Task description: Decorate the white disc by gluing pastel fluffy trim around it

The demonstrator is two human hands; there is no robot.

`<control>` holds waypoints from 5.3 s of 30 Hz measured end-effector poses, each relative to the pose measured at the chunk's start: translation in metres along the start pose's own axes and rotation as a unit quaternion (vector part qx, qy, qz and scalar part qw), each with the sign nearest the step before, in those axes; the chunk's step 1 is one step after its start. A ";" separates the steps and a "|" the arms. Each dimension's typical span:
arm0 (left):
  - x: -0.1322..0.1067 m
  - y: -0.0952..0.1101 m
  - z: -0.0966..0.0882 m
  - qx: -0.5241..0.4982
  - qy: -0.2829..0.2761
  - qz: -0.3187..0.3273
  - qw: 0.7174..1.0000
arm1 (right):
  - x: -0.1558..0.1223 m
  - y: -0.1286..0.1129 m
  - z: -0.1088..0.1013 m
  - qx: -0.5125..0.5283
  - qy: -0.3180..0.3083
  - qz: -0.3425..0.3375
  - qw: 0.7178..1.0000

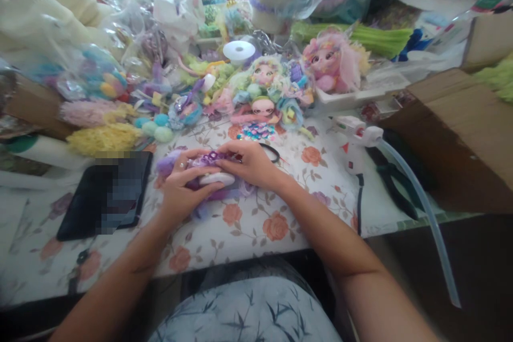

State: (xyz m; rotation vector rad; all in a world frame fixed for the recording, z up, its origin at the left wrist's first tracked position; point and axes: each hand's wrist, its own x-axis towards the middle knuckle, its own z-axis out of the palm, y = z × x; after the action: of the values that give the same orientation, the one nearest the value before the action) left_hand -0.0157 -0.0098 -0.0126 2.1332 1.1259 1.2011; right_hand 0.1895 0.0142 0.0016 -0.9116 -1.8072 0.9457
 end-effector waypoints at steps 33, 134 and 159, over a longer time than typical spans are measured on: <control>0.005 -0.004 0.006 0.035 0.067 0.044 0.996 | 0.017 -0.004 -0.001 -0.009 -0.007 0.002 1.000; 0.000 0.003 0.008 0.143 0.118 0.097 0.978 | 0.073 -0.028 -0.023 -0.184 -0.277 0.003 0.943; 0.001 -0.004 0.005 0.054 0.044 0.035 0.997 | 0.073 -0.021 -0.021 -0.138 -0.267 0.005 0.954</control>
State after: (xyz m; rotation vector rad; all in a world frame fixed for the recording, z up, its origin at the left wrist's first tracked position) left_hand -0.0131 -0.0072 -0.0173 2.2354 1.1880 1.3044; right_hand 0.1792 0.0728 0.0525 -0.8863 -2.4456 1.0283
